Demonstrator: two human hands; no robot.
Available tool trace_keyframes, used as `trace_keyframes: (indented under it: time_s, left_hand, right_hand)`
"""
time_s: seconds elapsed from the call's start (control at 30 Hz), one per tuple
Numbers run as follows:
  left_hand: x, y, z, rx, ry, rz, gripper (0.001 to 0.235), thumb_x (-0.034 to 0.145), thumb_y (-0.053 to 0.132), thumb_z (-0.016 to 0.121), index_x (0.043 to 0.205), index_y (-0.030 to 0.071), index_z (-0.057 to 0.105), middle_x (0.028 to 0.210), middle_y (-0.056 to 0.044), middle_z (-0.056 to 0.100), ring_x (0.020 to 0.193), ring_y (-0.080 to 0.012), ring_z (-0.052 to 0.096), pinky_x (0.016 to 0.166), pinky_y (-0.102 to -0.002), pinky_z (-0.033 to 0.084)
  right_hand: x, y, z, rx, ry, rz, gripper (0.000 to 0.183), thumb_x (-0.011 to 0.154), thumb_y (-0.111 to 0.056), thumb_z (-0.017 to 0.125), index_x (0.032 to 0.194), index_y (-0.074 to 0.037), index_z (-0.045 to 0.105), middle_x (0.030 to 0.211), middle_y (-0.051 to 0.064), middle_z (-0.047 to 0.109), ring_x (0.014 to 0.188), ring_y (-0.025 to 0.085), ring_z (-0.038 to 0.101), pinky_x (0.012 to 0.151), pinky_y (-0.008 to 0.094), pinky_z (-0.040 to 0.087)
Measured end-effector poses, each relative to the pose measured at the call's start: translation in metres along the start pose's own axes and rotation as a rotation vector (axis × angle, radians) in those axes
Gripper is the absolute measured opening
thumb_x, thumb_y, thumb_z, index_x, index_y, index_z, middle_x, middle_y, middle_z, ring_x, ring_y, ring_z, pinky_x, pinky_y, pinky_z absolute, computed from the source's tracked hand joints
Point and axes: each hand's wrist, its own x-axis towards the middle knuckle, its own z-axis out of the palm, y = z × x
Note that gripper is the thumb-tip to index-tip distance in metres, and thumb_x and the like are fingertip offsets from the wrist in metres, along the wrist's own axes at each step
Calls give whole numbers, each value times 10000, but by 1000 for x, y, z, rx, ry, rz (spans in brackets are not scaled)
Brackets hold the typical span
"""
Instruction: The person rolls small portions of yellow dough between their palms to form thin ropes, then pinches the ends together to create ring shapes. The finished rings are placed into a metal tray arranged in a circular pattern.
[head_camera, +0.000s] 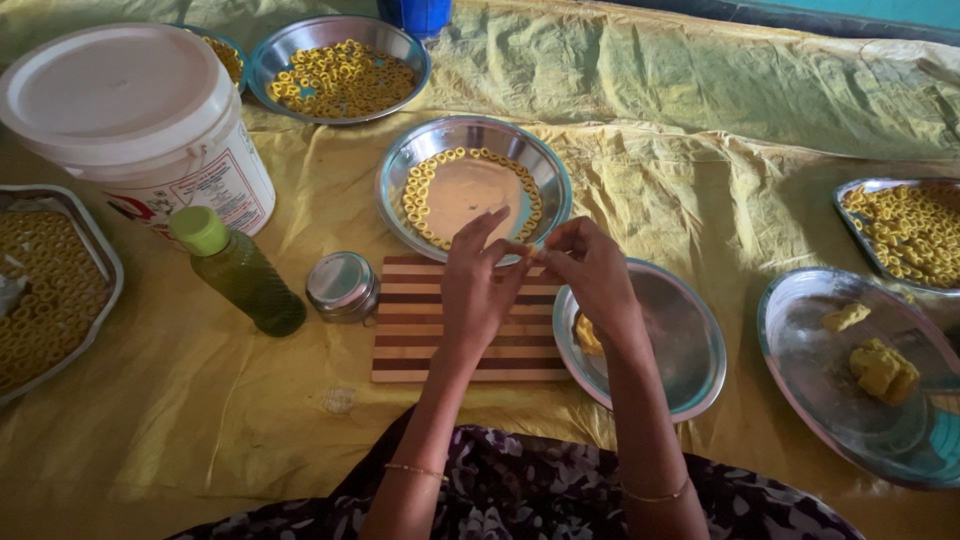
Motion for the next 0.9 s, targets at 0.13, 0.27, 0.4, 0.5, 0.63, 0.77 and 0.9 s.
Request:
trace_keyframes:
  time_s: [0.13, 0.27, 0.4, 0.5, 0.63, 0.77, 0.9]
  left_hand:
    - [-1, -2, 0, 28, 23, 41, 119, 858, 137, 805, 949, 74, 763, 1418, -111, 613, 1346, -328, 544, 930, -375, 613]
    - [-5, -10, 3, 70, 48, 68, 133, 843, 147, 812, 944, 79, 757, 1380, -125, 643, 1311, -315, 566, 959, -407, 571]
    - [-6, -23, 14, -637, -157, -612, 465, 906, 198, 756, 1346, 146, 616, 1164, -112, 775, 1076, -239, 723, 870, -265, 580]
    - [-7, -34, 16, -915, -174, -800, 475, 946, 245, 791, 1340, -21, 780, 856, -148, 570, 805, -256, 402, 750, -322, 366]
    - [-9, -40, 14, -1242, -138, -823, 553, 722, 328, 852, 1138, -3, 699, 1078, -98, 762, 1006, -180, 684, 925, -322, 545]
    - [-8, -41, 12, -1298, -166, -883, 543, 705, 373, 855, 1115, 41, 727, 1088, -69, 773, 1029, -168, 685, 950, -339, 530]
    - [-8, -46, 14, -1279, -151, -945, 449, 751, 321, 861, 1111, 91, 723, 1083, -30, 769, 1024, -147, 679, 952, -343, 549]
  right_hand:
    - [-2, -4, 0, 41, 27, 9, 261, 858, -56, 717, 1069, 30, 590, 961, 98, 666, 823, 169, 731, 671, 293, 589]
    - [-3, -9, -3, 10, 64, 36, 264, 866, -96, 708, 1086, 17, 616, 914, 97, 688, 765, 168, 695, 655, 290, 561]
    - [-4, -12, -6, 21, 97, 15, 274, 882, -118, 720, 1108, -4, 617, 900, 69, 673, 755, 134, 659, 661, 274, 544]
    - [-4, -14, -6, 46, 94, 11, 254, 890, -106, 708, 1101, -2, 614, 908, 59, 668, 750, 135, 661, 670, 276, 538]
    - [-5, -16, -5, 71, 87, 14, 244, 902, -102, 703, 1102, -2, 607, 907, 56, 667, 755, 134, 661, 674, 277, 538]
    - [-6, -17, -5, 48, 89, 7, 238, 911, -110, 690, 1110, -7, 610, 913, 56, 676, 763, 133, 674, 680, 271, 538]
    - [-7, -18, -4, 30, 92, -3, 238, 912, -107, 700, 1109, -1, 617, 910, 60, 669, 765, 136, 663, 684, 273, 537]
